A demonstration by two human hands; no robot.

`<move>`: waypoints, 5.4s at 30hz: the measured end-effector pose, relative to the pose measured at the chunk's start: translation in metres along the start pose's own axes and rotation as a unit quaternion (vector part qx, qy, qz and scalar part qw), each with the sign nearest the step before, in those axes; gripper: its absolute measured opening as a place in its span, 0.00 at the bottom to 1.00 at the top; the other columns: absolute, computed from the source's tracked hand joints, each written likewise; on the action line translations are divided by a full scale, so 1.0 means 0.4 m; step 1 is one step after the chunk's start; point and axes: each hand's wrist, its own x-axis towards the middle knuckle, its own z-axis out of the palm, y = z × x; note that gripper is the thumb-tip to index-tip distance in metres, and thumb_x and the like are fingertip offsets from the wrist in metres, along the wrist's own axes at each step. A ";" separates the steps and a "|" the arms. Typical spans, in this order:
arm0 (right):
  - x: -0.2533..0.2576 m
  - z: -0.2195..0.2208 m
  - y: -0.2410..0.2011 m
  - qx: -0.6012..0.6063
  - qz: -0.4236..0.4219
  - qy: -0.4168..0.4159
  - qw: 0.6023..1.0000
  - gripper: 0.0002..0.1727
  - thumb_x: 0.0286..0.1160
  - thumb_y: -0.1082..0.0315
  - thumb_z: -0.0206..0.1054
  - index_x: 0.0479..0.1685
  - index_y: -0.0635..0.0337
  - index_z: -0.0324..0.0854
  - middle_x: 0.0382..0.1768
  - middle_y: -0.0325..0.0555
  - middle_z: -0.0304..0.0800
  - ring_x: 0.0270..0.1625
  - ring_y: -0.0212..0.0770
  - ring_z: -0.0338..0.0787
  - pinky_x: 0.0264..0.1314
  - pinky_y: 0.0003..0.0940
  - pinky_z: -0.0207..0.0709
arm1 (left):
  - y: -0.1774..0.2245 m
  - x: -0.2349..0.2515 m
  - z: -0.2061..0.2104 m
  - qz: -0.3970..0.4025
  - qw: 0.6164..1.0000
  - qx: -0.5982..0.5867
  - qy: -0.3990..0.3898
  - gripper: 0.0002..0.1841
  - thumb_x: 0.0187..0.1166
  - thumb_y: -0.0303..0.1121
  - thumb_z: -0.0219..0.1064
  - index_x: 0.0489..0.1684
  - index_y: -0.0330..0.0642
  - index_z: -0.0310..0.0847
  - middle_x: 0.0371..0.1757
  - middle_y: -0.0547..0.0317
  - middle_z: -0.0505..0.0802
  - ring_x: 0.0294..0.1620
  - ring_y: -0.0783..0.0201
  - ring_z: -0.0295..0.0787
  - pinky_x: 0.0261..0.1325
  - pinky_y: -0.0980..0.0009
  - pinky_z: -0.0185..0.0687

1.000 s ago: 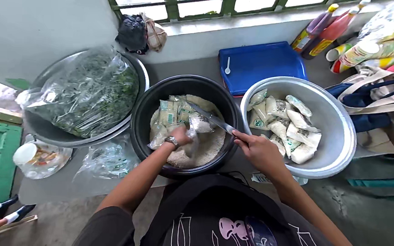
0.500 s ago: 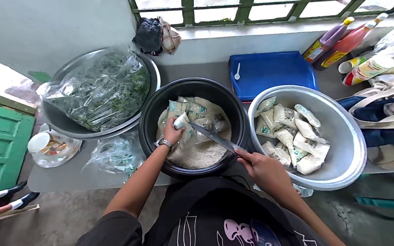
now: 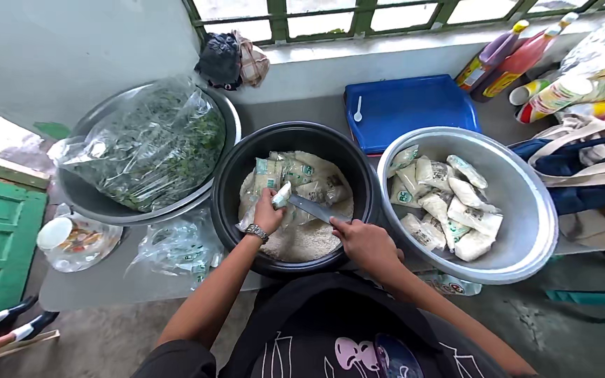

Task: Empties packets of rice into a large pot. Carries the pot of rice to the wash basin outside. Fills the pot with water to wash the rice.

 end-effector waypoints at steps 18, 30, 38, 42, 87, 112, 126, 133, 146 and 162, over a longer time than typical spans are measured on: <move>-0.017 0.000 0.110 0.007 0.040 0.150 0.988 0.24 0.91 0.49 0.55 0.79 0.40 0.81 0.55 0.60 0.93 0.52 0.63 0.94 0.51 0.61 0.85 | -0.034 -0.001 -0.031 0.048 0.999 -0.006 -0.010 0.27 0.71 0.24 0.77 0.68 0.28 0.72 0.56 0.33 0.89 0.55 0.41 0.91 0.63 0.42 0.84; -0.284 0.061 0.541 0.069 0.289 0.224 0.928 0.23 0.83 0.54 0.70 0.71 0.55 0.81 0.42 0.68 0.92 0.47 0.75 0.91 0.46 0.78 0.76 | -0.069 0.061 -0.031 -0.095 0.987 0.112 -0.072 0.26 0.78 0.44 0.76 0.64 0.31 0.83 0.58 0.29 0.90 0.65 0.33 0.86 0.73 0.34 0.74; -0.187 0.090 0.662 0.065 0.318 0.265 0.908 0.24 0.86 0.58 0.65 0.75 0.61 0.77 0.58 0.72 0.88 0.65 0.77 0.85 0.58 0.74 0.77 | -0.034 0.040 0.005 -0.100 0.988 0.111 -0.048 0.25 0.81 0.38 0.73 0.71 0.30 0.79 0.62 0.27 0.89 0.68 0.33 0.85 0.75 0.35 0.72; -0.158 0.088 0.715 0.073 0.334 0.193 0.920 0.23 0.86 0.65 0.64 0.78 0.59 0.76 0.65 0.71 0.85 0.72 0.76 0.81 0.65 0.73 0.75 | -0.020 0.026 0.022 -0.108 0.991 0.073 -0.030 0.23 0.83 0.36 0.72 0.69 0.29 0.79 0.61 0.27 0.89 0.66 0.34 0.86 0.74 0.36 0.72; 0.262 0.015 0.054 0.195 -0.132 -0.017 0.972 0.20 0.76 0.55 0.76 0.58 0.60 0.90 0.50 0.58 0.94 0.53 0.53 0.92 0.65 0.57 0.80 | -0.033 -0.003 -0.119 0.178 0.974 -0.059 -0.131 0.23 0.61 0.32 0.88 0.56 0.39 0.89 0.45 0.49 0.96 0.47 0.58 0.95 0.57 0.53 0.90; 0.191 -0.006 -0.031 0.059 -0.198 0.070 0.976 0.21 0.80 0.61 0.71 0.69 0.59 0.86 0.54 0.60 0.94 0.59 0.63 0.93 0.62 0.66 0.81 | 0.160 -0.022 -0.225 0.271 0.860 0.394 -0.178 0.23 0.76 0.41 0.77 0.66 0.42 0.83 0.57 0.43 0.93 0.59 0.37 0.89 0.57 0.36 0.81; 0.296 0.048 -0.134 0.646 0.023 0.057 0.760 0.35 0.68 0.73 0.79 0.78 0.52 0.71 0.61 0.55 0.87 0.49 0.48 0.92 0.48 0.47 0.89 | 0.095 0.014 -0.036 0.000 0.917 -0.370 -0.149 0.41 0.91 0.64 0.24 0.88 0.45 0.63 0.76 0.48 0.83 0.73 0.57 0.81 0.76 0.54 0.76; 0.429 -0.144 0.149 0.589 0.079 0.253 0.763 0.30 0.76 0.69 0.74 0.76 0.65 0.68 0.56 0.57 0.85 0.47 0.45 0.91 0.49 0.45 0.90 | 0.051 0.189 0.085 0.043 0.983 -0.152 -0.093 0.24 0.93 0.36 0.56 0.81 0.28 0.69 0.68 0.32 0.88 0.69 0.41 0.87 0.76 0.46 0.78; 0.490 -0.190 0.254 0.256 -0.166 0.202 0.931 0.28 0.78 0.66 0.72 0.76 0.67 0.75 0.74 0.69 0.78 0.72 0.62 0.83 0.71 0.56 0.80 | 0.046 0.148 0.177 0.051 0.994 0.087 -0.034 0.14 0.73 0.29 0.79 0.52 0.30 0.89 0.59 0.32 0.88 0.66 0.34 0.83 0.72 0.38 0.76; 0.355 -0.095 -0.022 0.111 -0.269 0.070 0.954 0.12 0.81 0.62 0.71 0.47 0.63 0.91 0.45 0.60 0.94 0.51 0.63 0.94 0.54 0.69 0.82 | 0.010 -0.037 0.087 -0.167 0.887 -0.409 0.134 0.48 0.69 0.31 0.82 0.88 0.33 0.52 0.84 0.35 0.70 0.78 0.47 0.75 0.76 0.54 0.76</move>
